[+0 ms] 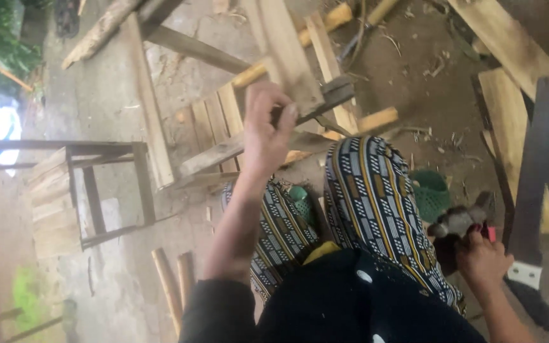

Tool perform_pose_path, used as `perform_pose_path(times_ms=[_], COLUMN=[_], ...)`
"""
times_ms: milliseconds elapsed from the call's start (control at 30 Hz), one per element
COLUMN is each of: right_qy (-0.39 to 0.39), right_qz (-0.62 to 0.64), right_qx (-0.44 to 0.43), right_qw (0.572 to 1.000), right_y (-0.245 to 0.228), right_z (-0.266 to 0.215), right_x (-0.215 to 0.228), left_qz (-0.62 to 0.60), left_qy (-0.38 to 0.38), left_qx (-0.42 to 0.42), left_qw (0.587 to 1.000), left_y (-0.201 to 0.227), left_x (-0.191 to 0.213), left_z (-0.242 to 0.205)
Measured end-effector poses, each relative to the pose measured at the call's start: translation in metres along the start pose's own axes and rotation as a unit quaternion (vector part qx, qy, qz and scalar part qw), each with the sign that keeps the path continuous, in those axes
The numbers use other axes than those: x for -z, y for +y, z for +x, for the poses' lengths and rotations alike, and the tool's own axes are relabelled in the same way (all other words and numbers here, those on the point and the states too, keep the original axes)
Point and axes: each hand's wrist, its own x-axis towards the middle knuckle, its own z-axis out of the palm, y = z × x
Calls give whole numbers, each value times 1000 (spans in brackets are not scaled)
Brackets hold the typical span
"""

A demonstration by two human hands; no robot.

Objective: The person sits on the ground among wooden stool frames and scrap wood, using pliers to pull nails from the frames and a hammer to tap and pry the wood apart. They reposition the frames repeatedly while extracting nails and separating pieces.

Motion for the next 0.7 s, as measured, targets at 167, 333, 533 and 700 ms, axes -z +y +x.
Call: perform_pose_path(times_ms=[167,333,533,700], right_qy=[-33,-105,-143,-168], right_qz=[-8,-4,-15,-3], right_qx=[1,-33,-55,-57], right_qw=[999,994,988,984], right_y=[-2,-9,-19,-16], right_z=[3,8,12,15], right_x=[15,30,47,45], left_qz=[-24,-39,-57,-70], left_qy=[-23,-19,-7,5], left_qx=[28,70,49,43], left_qw=[999,997,997,997], left_y=[7,9,21,26], left_x=[12,14,19,20], left_z=[0,1,-1,-6])
